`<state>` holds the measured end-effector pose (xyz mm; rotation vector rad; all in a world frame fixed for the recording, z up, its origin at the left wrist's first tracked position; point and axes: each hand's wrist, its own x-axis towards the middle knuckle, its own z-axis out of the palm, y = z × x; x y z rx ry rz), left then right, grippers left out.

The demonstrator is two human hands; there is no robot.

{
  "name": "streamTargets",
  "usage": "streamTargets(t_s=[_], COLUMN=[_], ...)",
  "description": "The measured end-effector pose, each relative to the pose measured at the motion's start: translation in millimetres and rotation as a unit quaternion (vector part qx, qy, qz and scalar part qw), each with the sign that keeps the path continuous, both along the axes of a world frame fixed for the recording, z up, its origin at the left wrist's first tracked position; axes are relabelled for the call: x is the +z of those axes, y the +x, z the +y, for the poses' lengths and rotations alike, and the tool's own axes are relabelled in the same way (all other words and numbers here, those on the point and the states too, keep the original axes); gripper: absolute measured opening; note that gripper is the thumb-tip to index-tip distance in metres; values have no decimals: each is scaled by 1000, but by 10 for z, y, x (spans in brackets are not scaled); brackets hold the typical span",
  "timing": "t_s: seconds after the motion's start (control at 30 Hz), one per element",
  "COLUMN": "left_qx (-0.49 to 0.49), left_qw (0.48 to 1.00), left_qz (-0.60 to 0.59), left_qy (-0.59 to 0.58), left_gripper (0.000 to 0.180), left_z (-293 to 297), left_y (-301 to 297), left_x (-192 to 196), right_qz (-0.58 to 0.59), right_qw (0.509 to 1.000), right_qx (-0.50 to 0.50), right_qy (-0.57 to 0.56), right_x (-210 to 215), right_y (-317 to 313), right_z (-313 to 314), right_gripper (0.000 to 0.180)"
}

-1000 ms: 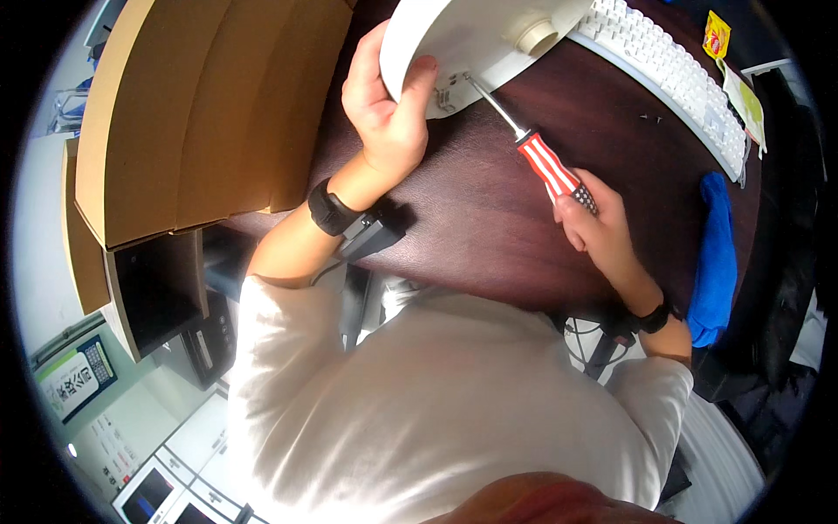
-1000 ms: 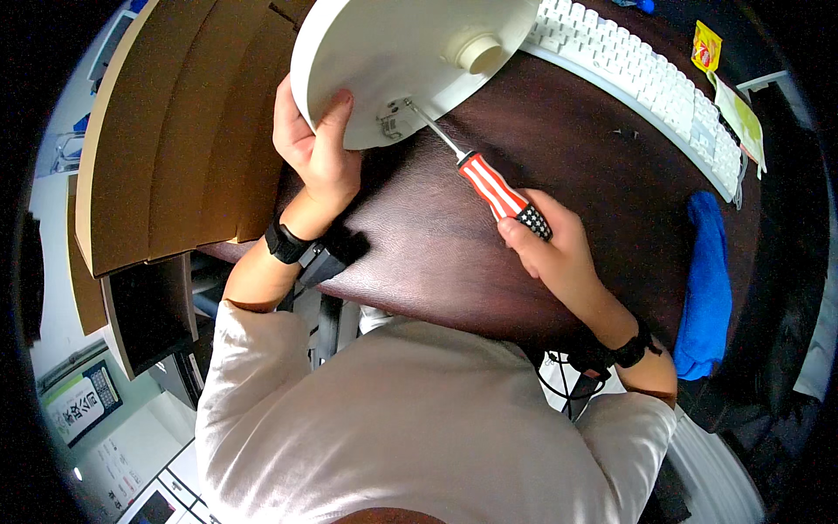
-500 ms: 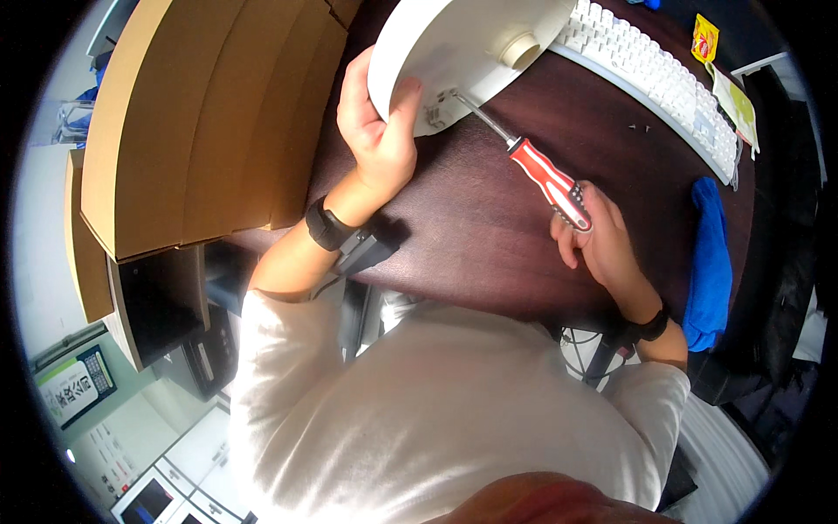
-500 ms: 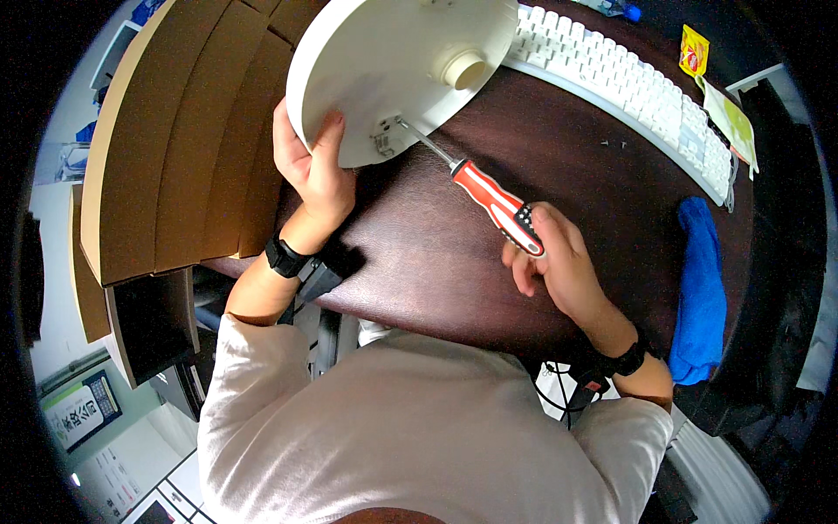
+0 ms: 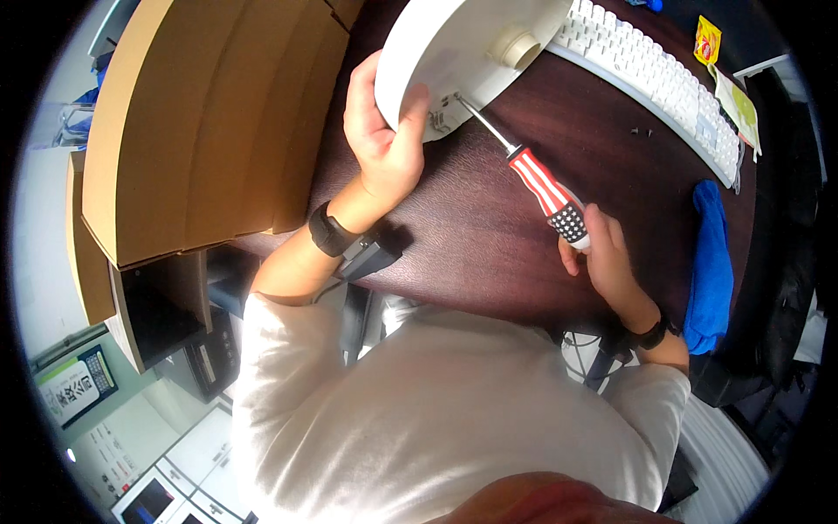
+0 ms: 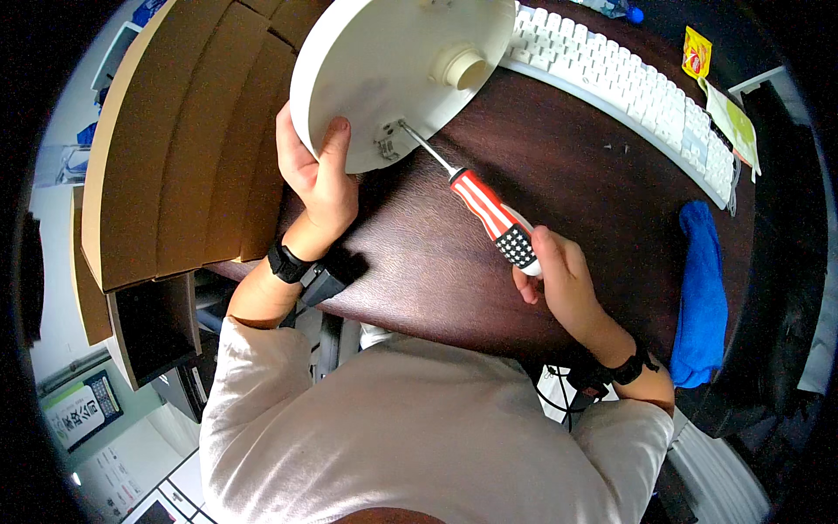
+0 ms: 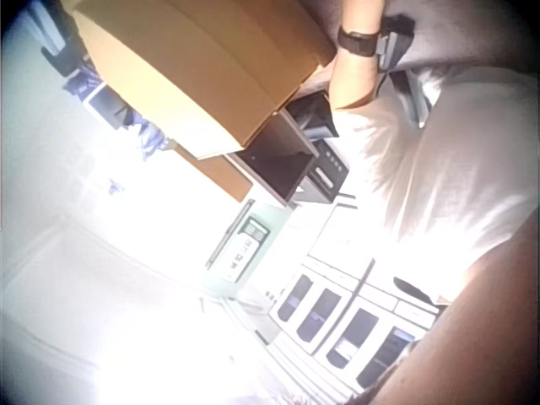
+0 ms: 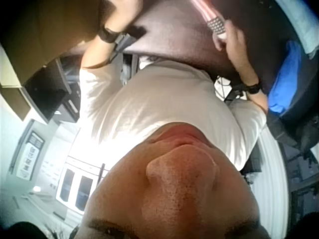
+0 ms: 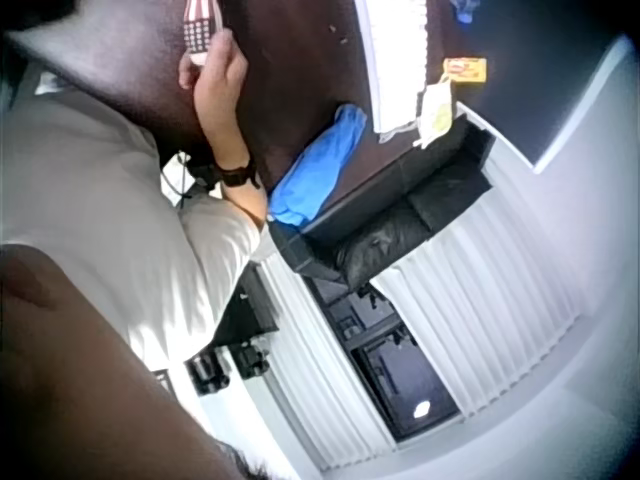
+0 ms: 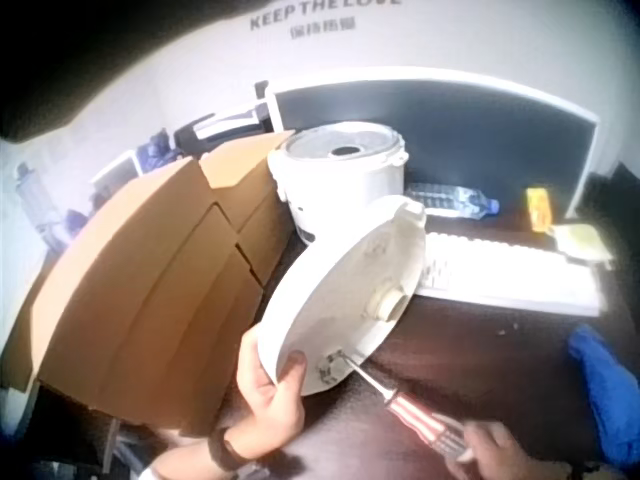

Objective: The person assembles a white plastic light fixture base on a desk. They insert a cylindrical socket into the center and then use a screwdriver to fasten multiple screws around the perimeter of the base.

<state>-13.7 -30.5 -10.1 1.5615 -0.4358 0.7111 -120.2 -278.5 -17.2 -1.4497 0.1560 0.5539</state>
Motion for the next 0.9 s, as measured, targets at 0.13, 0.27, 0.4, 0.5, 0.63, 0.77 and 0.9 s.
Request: streamTargets(t_s=[0.13, 0.27, 0.4, 0.5, 0.63, 0.77, 0.9], left_qx=[-15, -9, -26, -5, 2, -1, -4], left_qw=[1000, 1000, 998, 1000, 998, 997, 1000], left_qz=[22, 11, 38, 20, 49, 66, 26], left_qy=[-11, 0, -39, 2, -36, -48, -10], left_gripper=[33, 33, 33, 34, 36, 34, 36], left_z=[8, 26, -10, -22, 68, 32, 13], left_y=[-40, -10, -20, -1, 10, 64, 9], left_x=[15, 10, 29, -17, -37, -85, -77], right_qz=[3, -75, -6, 13, -74, -24, 35], right_qw=[999, 997, 999, 999, 996, 999, 999], right_qx=[-38, -12, -31, -35, -24, 22, -21], right_qy=[-10, -30, -22, -19, -48, -35, 14], right_x=[42, 6, 6, -31, 63, -19, -54], right_y=[-13, -16, 6, 34, 74, 154, 34], right_z=[49, 53, 47, 9, 72, 33, 28], right_gripper=[23, 22, 22, 32, 37, 30, 32])
